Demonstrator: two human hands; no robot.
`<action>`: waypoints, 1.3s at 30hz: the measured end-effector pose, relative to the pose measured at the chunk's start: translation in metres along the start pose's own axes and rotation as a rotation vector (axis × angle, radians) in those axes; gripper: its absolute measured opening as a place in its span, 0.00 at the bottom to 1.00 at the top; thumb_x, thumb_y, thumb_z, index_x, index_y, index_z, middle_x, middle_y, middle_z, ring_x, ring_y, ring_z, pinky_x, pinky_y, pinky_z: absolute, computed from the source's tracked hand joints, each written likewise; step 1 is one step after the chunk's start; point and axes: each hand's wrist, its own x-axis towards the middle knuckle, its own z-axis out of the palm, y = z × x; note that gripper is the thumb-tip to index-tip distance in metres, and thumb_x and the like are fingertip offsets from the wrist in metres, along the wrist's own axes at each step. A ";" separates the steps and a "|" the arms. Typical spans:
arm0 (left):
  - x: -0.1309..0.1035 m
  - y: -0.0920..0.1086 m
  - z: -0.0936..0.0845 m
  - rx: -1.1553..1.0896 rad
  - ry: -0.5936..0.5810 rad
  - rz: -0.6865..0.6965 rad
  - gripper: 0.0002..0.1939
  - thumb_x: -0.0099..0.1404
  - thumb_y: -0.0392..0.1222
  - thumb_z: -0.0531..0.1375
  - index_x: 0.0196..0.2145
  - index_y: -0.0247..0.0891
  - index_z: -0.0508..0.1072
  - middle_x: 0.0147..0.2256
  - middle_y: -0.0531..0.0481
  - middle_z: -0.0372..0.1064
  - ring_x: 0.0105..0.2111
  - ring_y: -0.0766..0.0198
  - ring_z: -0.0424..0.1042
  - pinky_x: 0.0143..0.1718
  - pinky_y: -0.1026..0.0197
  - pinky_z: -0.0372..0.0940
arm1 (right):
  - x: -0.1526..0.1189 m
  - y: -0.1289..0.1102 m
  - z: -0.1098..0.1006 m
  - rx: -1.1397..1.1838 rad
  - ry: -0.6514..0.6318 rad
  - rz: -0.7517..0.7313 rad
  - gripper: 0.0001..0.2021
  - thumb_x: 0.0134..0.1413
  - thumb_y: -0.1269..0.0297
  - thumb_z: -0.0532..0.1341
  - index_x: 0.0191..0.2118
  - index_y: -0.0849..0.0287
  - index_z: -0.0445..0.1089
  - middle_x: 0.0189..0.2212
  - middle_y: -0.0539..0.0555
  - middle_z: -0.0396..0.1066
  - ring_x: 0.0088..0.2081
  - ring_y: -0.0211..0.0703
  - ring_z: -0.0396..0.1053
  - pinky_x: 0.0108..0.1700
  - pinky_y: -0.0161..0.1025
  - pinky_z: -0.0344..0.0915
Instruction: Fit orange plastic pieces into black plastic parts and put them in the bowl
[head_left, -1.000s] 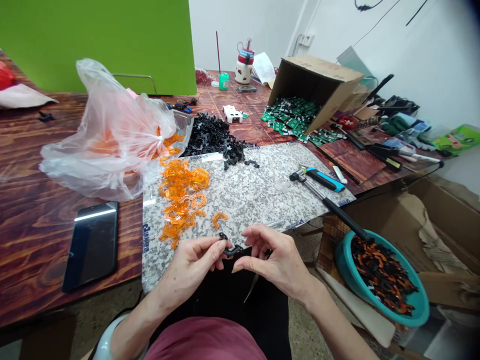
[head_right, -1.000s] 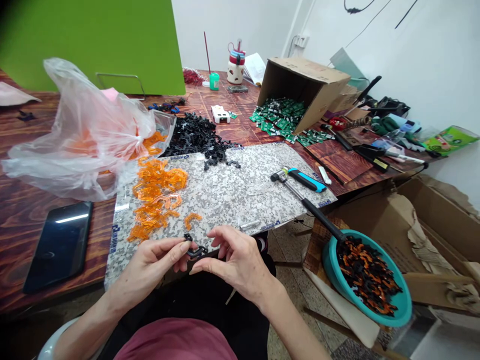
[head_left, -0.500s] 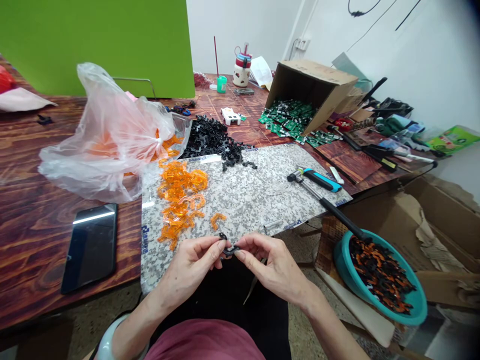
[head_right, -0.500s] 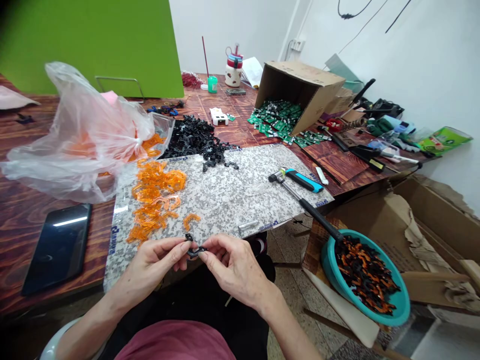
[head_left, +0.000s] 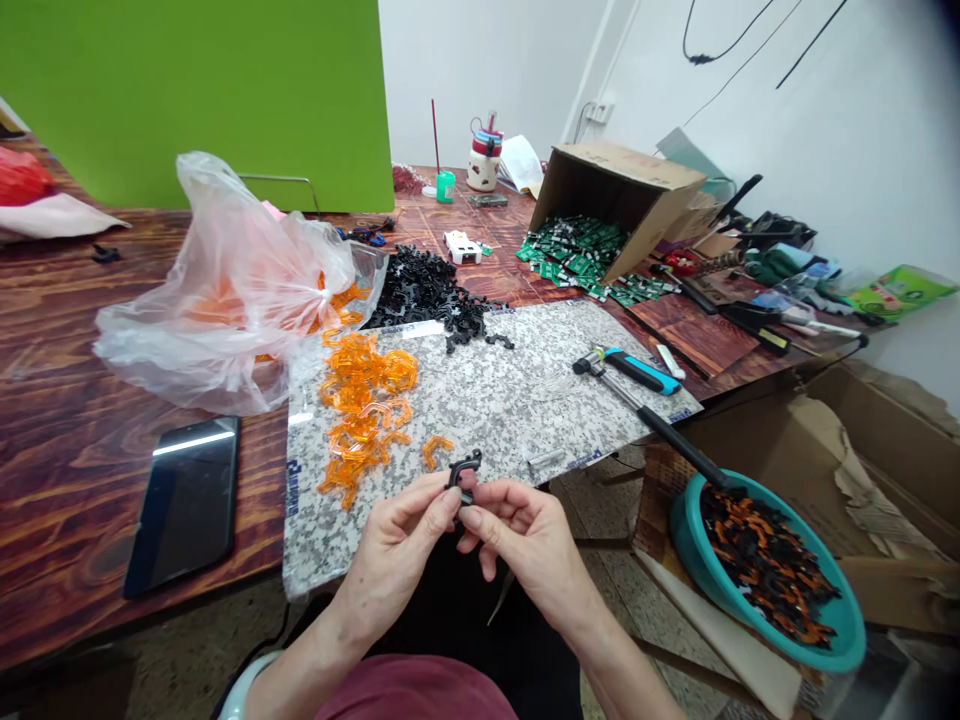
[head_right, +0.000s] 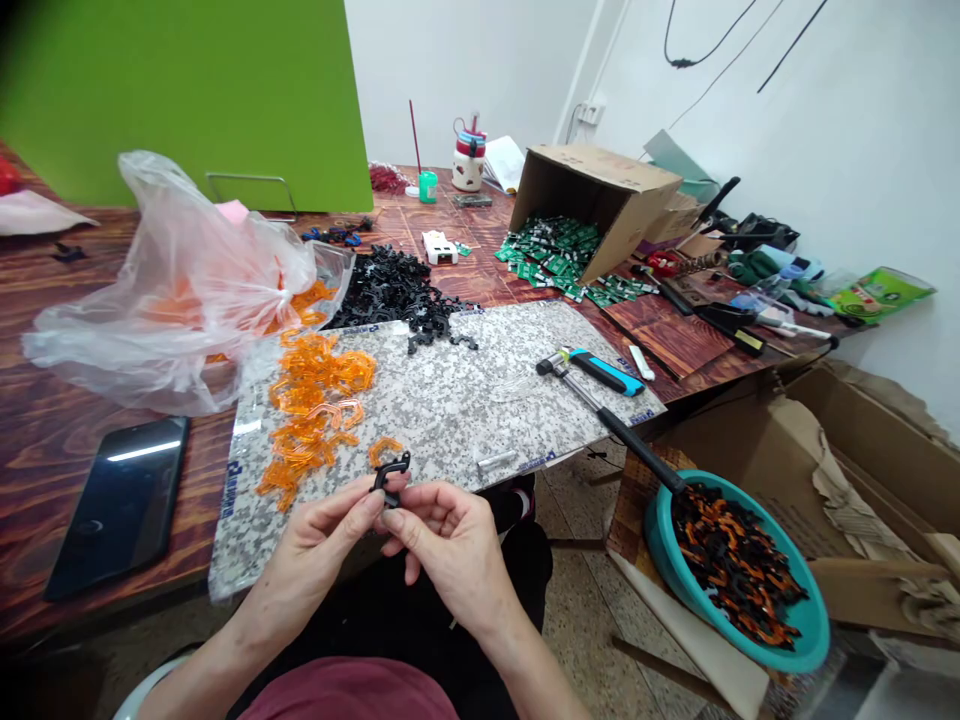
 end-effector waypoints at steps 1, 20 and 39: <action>0.001 0.001 -0.001 0.026 0.012 0.009 0.12 0.64 0.45 0.58 0.36 0.37 0.78 0.28 0.50 0.71 0.34 0.62 0.70 0.36 0.64 0.66 | 0.000 -0.003 -0.004 -0.059 0.013 -0.014 0.16 0.46 0.55 0.67 0.36 0.64 0.72 0.24 0.52 0.73 0.23 0.37 0.70 0.17 0.28 0.61; -0.009 0.004 -0.006 0.335 -0.106 0.315 0.11 0.70 0.37 0.48 0.31 0.40 0.66 0.24 0.56 0.62 0.24 0.69 0.64 0.27 0.68 0.60 | -0.012 -0.024 0.005 -0.552 0.000 -0.398 0.07 0.60 0.64 0.57 0.35 0.59 0.70 0.28 0.50 0.68 0.30 0.36 0.66 0.32 0.33 0.62; -0.009 -0.001 -0.018 0.055 0.077 -0.077 0.17 0.68 0.53 0.51 0.28 0.38 0.64 0.24 0.56 0.59 0.24 0.69 0.59 0.26 0.67 0.58 | 0.072 -0.017 0.000 -1.194 -0.015 -0.519 0.08 0.59 0.62 0.60 0.40 0.59 0.72 0.34 0.55 0.71 0.39 0.46 0.67 0.42 0.40 0.61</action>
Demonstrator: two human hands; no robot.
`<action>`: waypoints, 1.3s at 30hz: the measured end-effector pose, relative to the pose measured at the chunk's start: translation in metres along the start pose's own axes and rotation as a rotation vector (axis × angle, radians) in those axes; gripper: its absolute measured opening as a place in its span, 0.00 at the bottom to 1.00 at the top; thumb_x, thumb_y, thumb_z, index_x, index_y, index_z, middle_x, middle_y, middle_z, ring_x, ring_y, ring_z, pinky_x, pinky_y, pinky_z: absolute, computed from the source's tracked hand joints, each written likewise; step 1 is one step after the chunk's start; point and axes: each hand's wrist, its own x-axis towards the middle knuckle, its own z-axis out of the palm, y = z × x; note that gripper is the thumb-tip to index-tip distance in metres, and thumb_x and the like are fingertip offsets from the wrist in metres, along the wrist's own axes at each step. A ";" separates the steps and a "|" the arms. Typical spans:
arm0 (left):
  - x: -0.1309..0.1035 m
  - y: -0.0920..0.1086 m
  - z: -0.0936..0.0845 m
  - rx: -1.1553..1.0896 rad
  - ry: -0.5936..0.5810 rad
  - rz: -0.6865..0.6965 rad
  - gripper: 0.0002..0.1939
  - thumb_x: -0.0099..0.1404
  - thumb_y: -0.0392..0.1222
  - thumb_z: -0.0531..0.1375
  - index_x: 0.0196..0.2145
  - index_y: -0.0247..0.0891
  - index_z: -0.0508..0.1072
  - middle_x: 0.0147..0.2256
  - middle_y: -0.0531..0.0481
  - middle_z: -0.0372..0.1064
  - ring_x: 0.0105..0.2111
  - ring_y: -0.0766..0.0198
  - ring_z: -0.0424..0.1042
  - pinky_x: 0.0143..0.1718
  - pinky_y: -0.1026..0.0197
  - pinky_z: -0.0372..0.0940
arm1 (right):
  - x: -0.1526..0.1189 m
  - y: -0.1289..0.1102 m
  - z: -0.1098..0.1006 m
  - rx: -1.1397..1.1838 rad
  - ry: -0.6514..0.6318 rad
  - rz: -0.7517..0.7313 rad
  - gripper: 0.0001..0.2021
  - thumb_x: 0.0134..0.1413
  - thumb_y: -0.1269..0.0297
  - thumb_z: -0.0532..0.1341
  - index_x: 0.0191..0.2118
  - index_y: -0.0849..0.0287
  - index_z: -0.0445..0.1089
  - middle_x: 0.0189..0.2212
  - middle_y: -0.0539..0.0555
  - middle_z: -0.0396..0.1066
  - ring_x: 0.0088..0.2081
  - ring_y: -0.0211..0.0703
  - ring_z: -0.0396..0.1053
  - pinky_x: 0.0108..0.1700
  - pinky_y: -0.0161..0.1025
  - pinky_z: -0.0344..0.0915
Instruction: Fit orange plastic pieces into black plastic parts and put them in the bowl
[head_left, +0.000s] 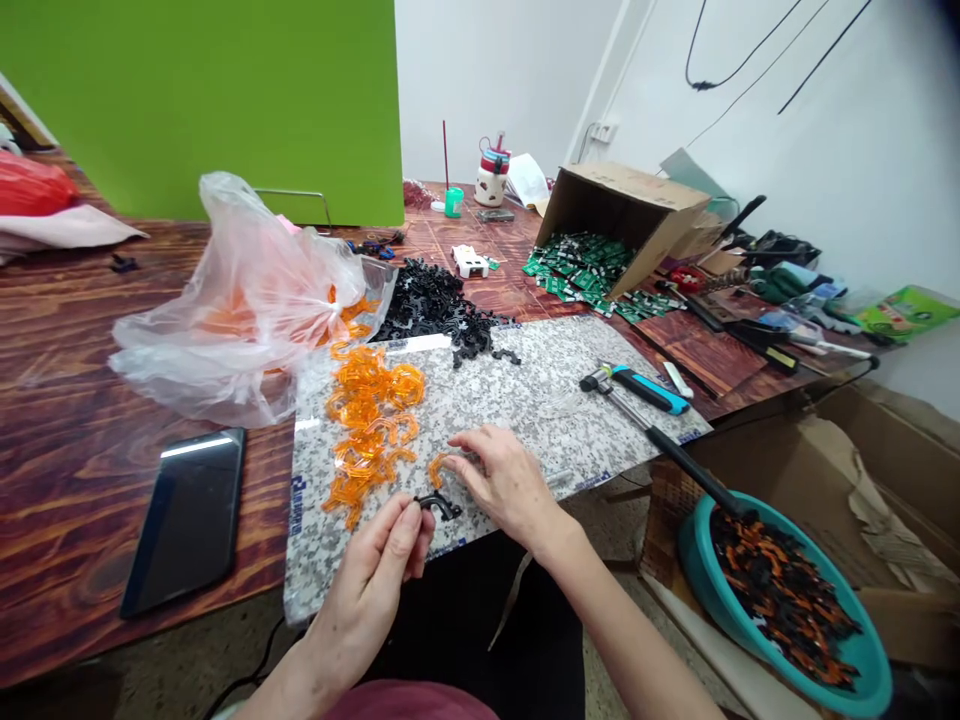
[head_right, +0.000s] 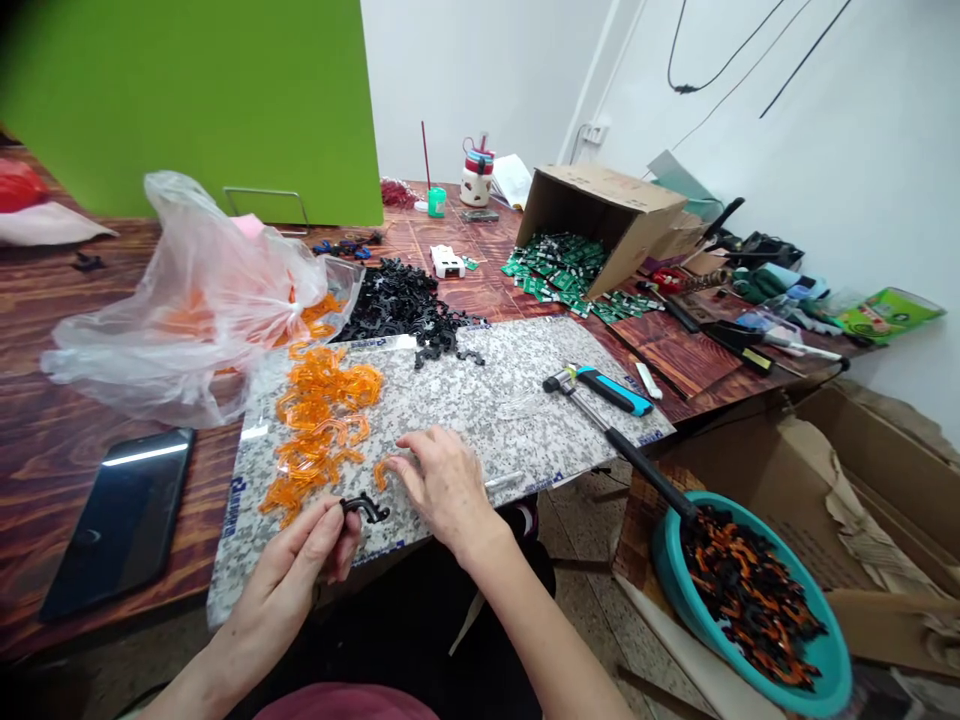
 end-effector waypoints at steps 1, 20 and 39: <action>0.000 0.000 0.000 -0.021 -0.007 -0.015 0.17 0.68 0.54 0.52 0.28 0.38 0.64 0.24 0.56 0.60 0.24 0.69 0.59 0.27 0.67 0.58 | 0.001 0.000 0.003 -0.035 -0.020 -0.008 0.07 0.58 0.63 0.60 0.39 0.59 0.72 0.35 0.56 0.71 0.40 0.46 0.67 0.42 0.40 0.61; 0.008 0.003 0.001 -0.168 -0.031 -0.124 0.18 0.60 0.54 0.60 0.34 0.34 0.71 0.26 0.54 0.67 0.23 0.71 0.65 0.22 0.69 0.58 | -0.024 0.035 -0.026 -0.079 0.144 0.068 0.05 0.59 0.64 0.59 0.39 0.57 0.71 0.35 0.53 0.72 0.35 0.43 0.69 0.40 0.38 0.63; 0.004 0.004 0.012 0.132 -0.113 0.080 0.15 0.70 0.52 0.48 0.37 0.39 0.66 0.30 0.53 0.65 0.31 0.64 0.65 0.35 0.62 0.61 | -0.059 -0.026 -0.030 0.358 0.261 0.122 0.02 0.57 0.68 0.60 0.35 0.57 0.71 0.31 0.50 0.72 0.33 0.39 0.68 0.35 0.36 0.63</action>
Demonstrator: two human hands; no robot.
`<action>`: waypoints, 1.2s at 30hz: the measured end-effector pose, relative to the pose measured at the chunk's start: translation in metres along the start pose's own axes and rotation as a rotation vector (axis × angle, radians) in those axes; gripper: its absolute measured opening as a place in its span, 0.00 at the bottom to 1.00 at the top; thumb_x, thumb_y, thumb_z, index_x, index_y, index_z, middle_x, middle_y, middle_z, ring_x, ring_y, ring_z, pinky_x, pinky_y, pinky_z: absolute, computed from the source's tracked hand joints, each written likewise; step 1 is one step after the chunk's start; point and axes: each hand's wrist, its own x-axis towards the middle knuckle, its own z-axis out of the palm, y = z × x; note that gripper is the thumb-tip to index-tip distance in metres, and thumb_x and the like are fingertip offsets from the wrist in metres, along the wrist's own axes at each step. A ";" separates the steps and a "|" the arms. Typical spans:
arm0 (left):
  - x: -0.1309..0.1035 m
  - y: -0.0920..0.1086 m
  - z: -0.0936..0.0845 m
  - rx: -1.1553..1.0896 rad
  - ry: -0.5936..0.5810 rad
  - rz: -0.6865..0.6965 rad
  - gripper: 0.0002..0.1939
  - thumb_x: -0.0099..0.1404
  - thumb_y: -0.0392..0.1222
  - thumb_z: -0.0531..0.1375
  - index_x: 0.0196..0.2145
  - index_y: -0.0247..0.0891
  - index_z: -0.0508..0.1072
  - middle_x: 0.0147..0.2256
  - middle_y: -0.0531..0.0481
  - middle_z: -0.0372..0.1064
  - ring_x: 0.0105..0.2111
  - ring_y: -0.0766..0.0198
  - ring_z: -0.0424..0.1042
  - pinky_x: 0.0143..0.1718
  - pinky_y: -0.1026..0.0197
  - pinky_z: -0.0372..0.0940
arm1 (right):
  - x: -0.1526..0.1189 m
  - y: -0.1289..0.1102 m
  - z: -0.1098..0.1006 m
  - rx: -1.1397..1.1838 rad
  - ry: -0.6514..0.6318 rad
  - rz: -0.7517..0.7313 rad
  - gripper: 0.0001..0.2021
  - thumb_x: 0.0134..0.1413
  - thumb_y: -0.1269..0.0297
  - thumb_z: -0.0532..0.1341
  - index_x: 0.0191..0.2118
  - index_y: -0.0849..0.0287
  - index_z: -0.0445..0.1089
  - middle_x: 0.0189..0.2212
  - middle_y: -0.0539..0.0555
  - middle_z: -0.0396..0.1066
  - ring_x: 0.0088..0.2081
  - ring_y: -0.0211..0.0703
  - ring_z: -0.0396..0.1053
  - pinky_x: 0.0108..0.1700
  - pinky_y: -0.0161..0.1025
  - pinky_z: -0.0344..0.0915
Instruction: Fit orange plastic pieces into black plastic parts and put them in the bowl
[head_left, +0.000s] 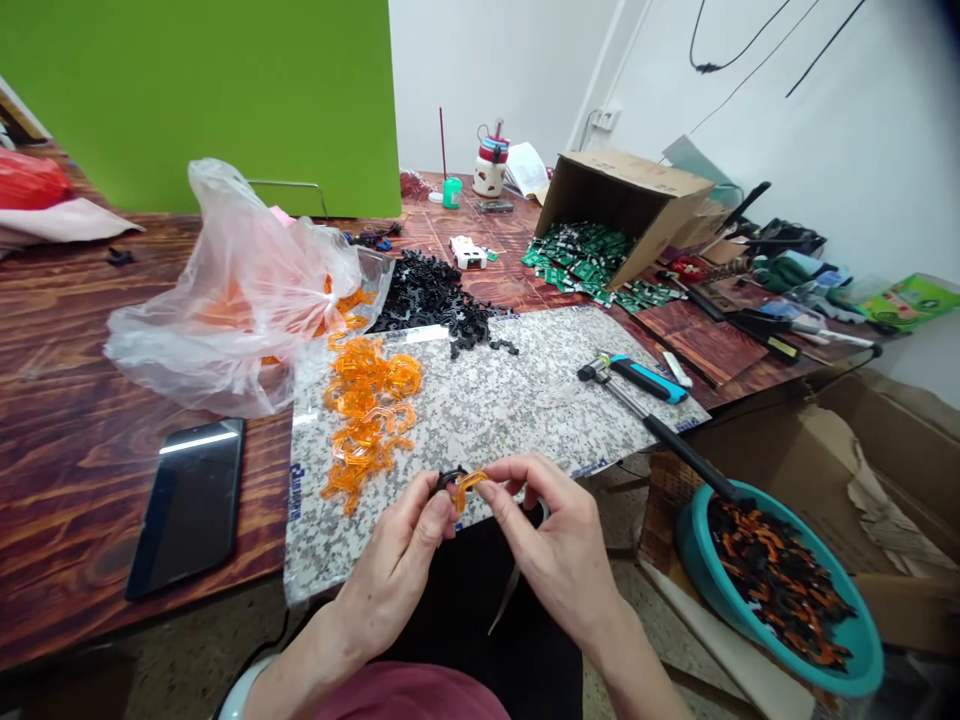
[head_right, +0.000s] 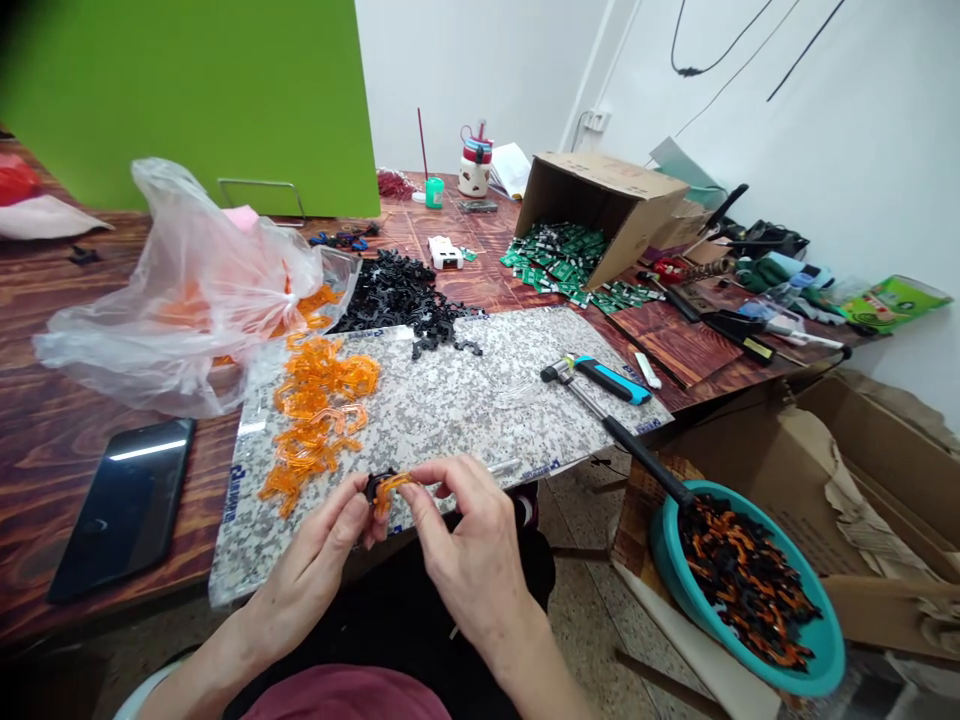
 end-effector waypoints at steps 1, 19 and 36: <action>-0.001 0.001 0.001 0.036 -0.009 0.021 0.15 0.70 0.52 0.47 0.36 0.40 0.65 0.29 0.53 0.64 0.31 0.63 0.64 0.35 0.62 0.60 | -0.002 -0.002 0.004 -0.005 0.009 -0.025 0.02 0.57 0.69 0.60 0.35 0.57 0.71 0.32 0.51 0.72 0.35 0.40 0.68 0.37 0.36 0.63; -0.004 0.007 0.008 0.190 0.011 0.111 0.09 0.71 0.42 0.47 0.35 0.41 0.64 0.28 0.53 0.65 0.28 0.64 0.65 0.32 0.63 0.60 | -0.013 0.001 0.017 0.067 0.121 -0.072 0.05 0.54 0.74 0.61 0.36 0.58 0.73 0.35 0.53 0.74 0.37 0.40 0.71 0.40 0.36 0.68; -0.008 0.007 0.003 0.254 0.005 0.185 0.10 0.71 0.41 0.46 0.36 0.41 0.65 0.29 0.52 0.66 0.28 0.63 0.66 0.31 0.64 0.60 | -0.012 0.000 0.009 0.147 0.000 0.035 0.08 0.53 0.66 0.64 0.40 0.58 0.73 0.35 0.52 0.74 0.34 0.38 0.71 0.35 0.34 0.68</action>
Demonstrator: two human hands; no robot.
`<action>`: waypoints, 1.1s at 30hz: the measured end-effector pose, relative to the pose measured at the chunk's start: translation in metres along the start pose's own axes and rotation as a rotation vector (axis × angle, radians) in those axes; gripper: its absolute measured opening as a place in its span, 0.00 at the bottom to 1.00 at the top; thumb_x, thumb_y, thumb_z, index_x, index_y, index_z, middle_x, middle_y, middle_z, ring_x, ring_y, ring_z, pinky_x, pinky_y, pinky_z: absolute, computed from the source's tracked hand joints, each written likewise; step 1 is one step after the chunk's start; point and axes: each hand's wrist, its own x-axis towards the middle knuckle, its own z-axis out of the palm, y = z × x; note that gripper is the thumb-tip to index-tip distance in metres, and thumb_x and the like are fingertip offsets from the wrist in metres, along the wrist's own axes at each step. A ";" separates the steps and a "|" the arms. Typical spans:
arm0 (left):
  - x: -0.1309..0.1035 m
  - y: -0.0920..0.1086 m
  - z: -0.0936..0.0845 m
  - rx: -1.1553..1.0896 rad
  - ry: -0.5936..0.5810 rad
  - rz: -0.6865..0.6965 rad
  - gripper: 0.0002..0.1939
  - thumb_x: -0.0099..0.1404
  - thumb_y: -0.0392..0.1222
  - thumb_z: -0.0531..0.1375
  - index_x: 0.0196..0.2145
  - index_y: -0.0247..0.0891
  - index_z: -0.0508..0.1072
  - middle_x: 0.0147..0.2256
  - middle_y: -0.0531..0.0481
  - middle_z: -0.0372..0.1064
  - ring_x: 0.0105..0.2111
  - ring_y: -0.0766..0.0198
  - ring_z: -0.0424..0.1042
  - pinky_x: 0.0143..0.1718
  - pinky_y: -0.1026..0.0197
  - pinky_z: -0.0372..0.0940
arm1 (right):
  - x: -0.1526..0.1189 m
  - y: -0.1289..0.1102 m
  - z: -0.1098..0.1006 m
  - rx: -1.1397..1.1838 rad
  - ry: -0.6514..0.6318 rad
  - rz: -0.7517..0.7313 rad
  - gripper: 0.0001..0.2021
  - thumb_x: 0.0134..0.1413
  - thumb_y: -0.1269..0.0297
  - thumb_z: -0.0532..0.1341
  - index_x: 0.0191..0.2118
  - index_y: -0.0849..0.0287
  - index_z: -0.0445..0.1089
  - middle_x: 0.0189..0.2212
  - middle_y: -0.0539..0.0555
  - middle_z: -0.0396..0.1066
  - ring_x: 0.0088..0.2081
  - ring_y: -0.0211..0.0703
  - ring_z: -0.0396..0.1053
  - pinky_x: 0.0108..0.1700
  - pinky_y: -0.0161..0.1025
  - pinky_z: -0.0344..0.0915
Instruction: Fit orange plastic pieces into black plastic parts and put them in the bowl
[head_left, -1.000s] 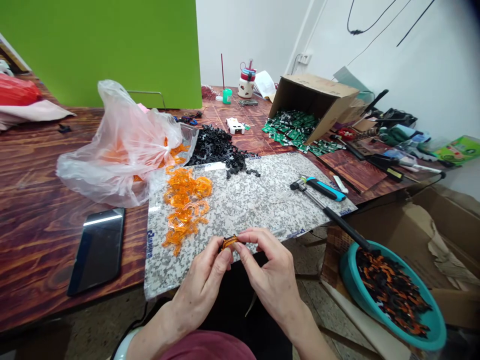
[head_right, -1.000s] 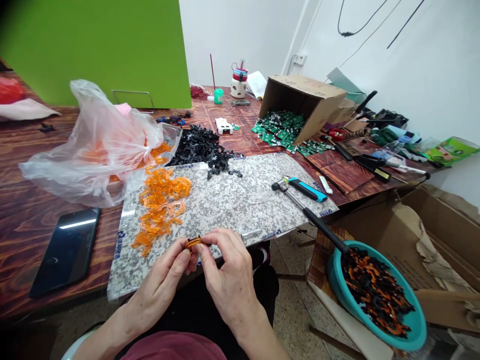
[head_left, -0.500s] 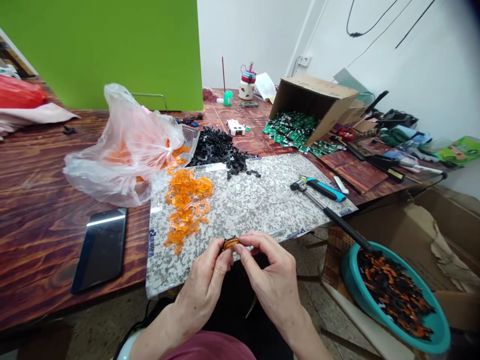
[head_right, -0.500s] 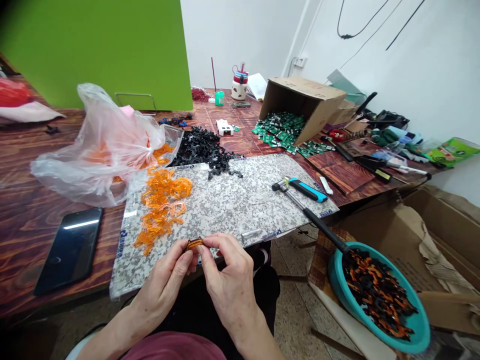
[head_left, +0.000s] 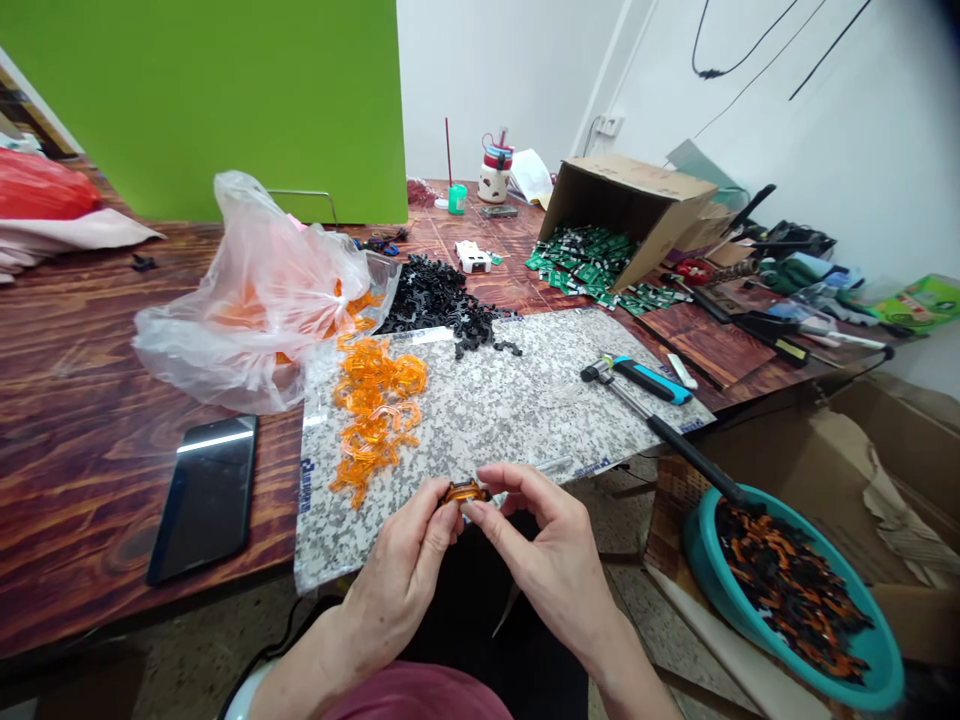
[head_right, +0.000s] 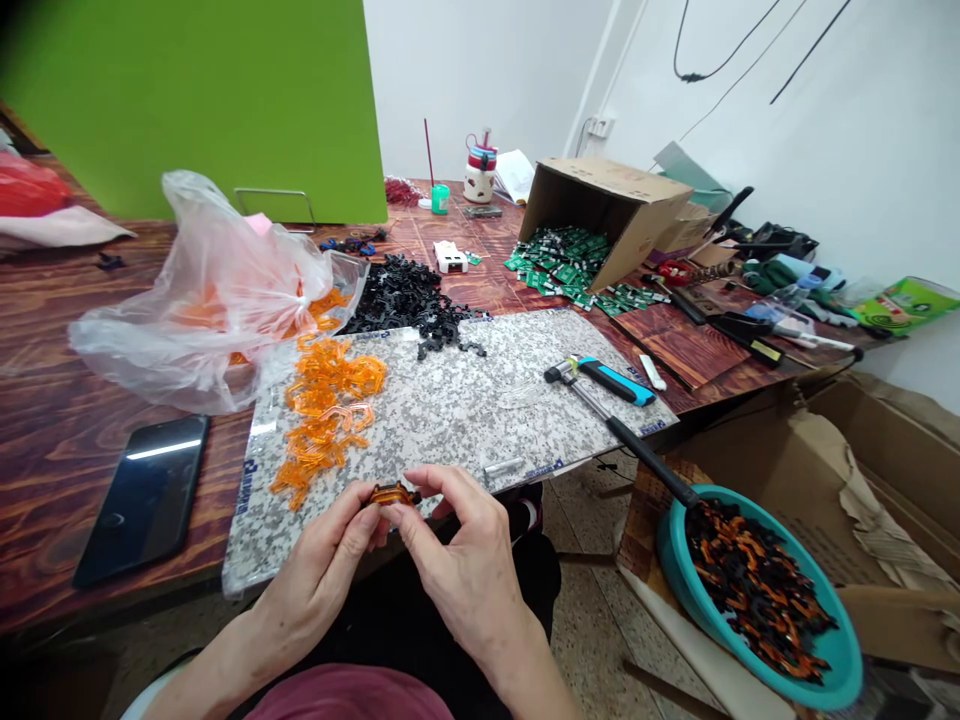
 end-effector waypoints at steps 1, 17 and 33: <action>-0.001 0.000 -0.001 0.006 -0.011 0.013 0.10 0.71 0.41 0.46 0.36 0.41 0.65 0.29 0.52 0.65 0.28 0.64 0.66 0.31 0.64 0.61 | 0.001 0.000 -0.002 0.019 -0.032 0.012 0.09 0.53 0.66 0.64 0.41 0.58 0.73 0.36 0.52 0.74 0.34 0.38 0.71 0.35 0.34 0.68; 0.002 0.000 -0.013 0.125 -0.149 0.219 0.09 0.69 0.34 0.48 0.35 0.40 0.66 0.29 0.52 0.66 0.28 0.65 0.66 0.31 0.66 0.62 | -0.003 0.000 -0.009 0.292 -0.192 0.153 0.06 0.52 0.62 0.65 0.35 0.57 0.75 0.33 0.52 0.74 0.34 0.40 0.71 0.36 0.34 0.68; 0.011 -0.003 -0.009 0.145 -0.216 0.169 0.10 0.70 0.36 0.48 0.41 0.39 0.68 0.36 0.48 0.71 0.35 0.63 0.71 0.37 0.66 0.64 | -0.004 0.008 -0.011 0.175 -0.109 0.026 0.05 0.55 0.67 0.62 0.38 0.54 0.75 0.35 0.51 0.75 0.36 0.40 0.70 0.35 0.34 0.66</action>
